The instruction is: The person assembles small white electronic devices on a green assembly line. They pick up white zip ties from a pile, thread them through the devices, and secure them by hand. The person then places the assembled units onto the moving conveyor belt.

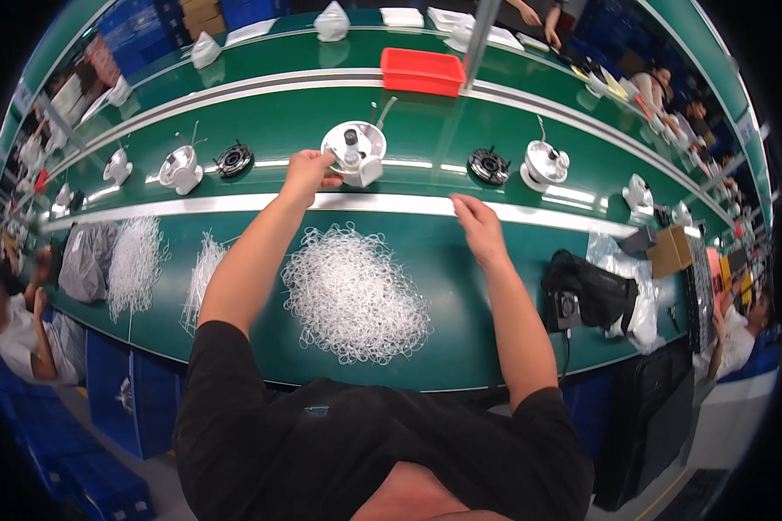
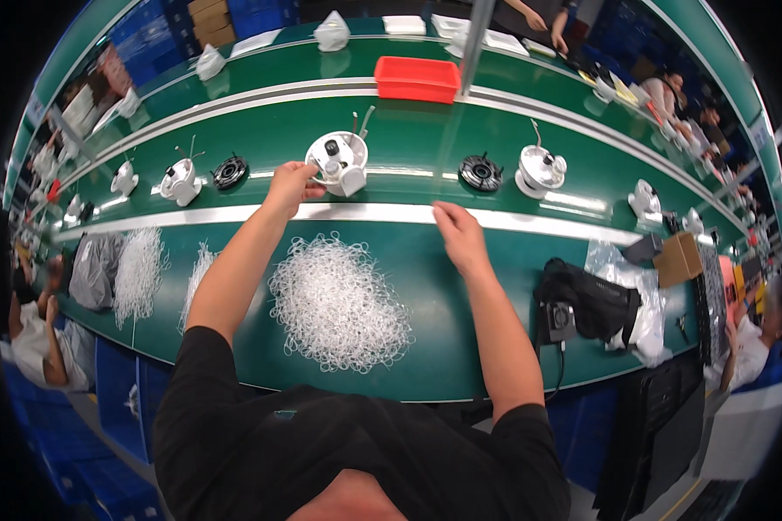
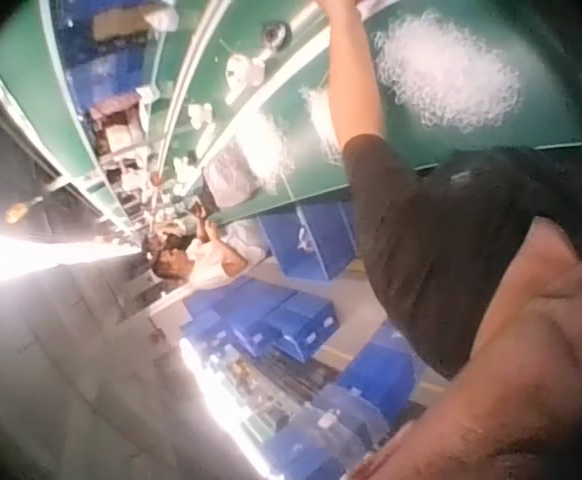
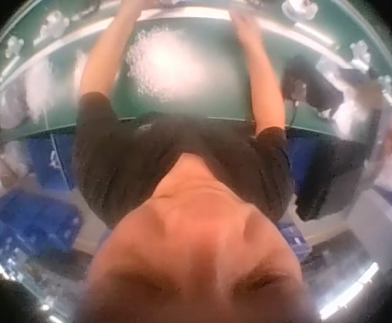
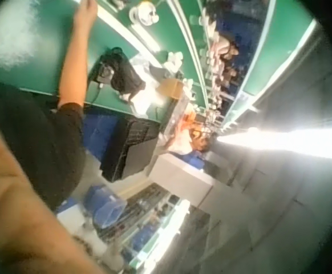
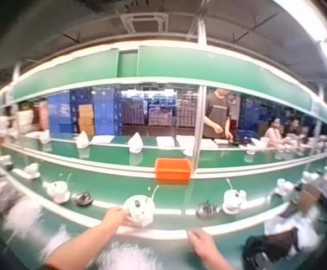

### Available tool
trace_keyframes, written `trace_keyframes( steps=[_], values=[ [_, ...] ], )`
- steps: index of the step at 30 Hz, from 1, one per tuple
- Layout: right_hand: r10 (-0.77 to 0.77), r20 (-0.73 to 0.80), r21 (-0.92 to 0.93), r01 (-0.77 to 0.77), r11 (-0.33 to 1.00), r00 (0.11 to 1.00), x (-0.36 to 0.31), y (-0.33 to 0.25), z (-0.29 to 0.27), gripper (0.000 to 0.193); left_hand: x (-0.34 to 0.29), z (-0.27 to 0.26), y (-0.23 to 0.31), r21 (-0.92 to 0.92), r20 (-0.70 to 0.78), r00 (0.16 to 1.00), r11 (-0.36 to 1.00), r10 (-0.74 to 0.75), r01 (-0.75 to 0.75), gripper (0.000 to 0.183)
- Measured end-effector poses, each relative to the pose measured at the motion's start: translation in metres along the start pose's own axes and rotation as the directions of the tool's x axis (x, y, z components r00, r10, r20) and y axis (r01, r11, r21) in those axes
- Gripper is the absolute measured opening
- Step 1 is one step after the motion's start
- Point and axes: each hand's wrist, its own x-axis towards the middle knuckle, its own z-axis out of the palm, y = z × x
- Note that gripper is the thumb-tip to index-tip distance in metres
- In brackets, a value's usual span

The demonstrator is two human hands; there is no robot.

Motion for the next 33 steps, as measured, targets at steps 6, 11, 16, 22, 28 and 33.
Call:
trace_keyframes(
  steps=[6, 11, 16, 22, 28, 33],
  values=[
    [0.131, 0.099, 0.366, -0.159, 0.917, 0.986, 0.014, -0.015, 0.019, 0.036, -0.070, 0.062, -0.011, 0.216, 0.307, 0.944, 0.975, -0.119, 0.053, 0.025],
    [0.026, 0.022, 0.396, -0.033, 0.918, 0.999, -0.001, -0.016, -0.005, 0.021, -0.103, 0.088, -0.023, 0.354, 0.404, 0.884, 0.931, -0.236, 0.087, 0.025],
    [-0.143, -0.226, 0.002, 0.147, 0.989, 0.964, -0.015, -0.008, -0.021, 0.032, -0.117, 0.103, -0.023, 0.356, 0.420, 0.873, 0.930, -0.247, 0.092, 0.025],
    [-0.053, -0.451, -0.216, -0.052, 0.975, 0.891, -0.047, -0.011, -0.042, 0.052, -0.112, 0.095, -0.036, 0.280, 0.411, 0.879, 0.951, -0.242, 0.131, 0.025],
    [0.329, 0.049, 0.308, -0.328, 0.893, 0.943, -0.040, -0.001, -0.031, 0.032, -0.117, 0.101, -0.030, 0.328, 0.408, 0.874, 0.936, -0.265, 0.131, 0.026],
    [0.122, 0.032, 0.365, -0.125, 0.922, 0.992, -0.021, -0.012, -0.022, 0.023, -0.124, 0.102, -0.027, 0.338, 0.405, 0.872, 0.931, -0.274, 0.136, 0.027]
  ],
)
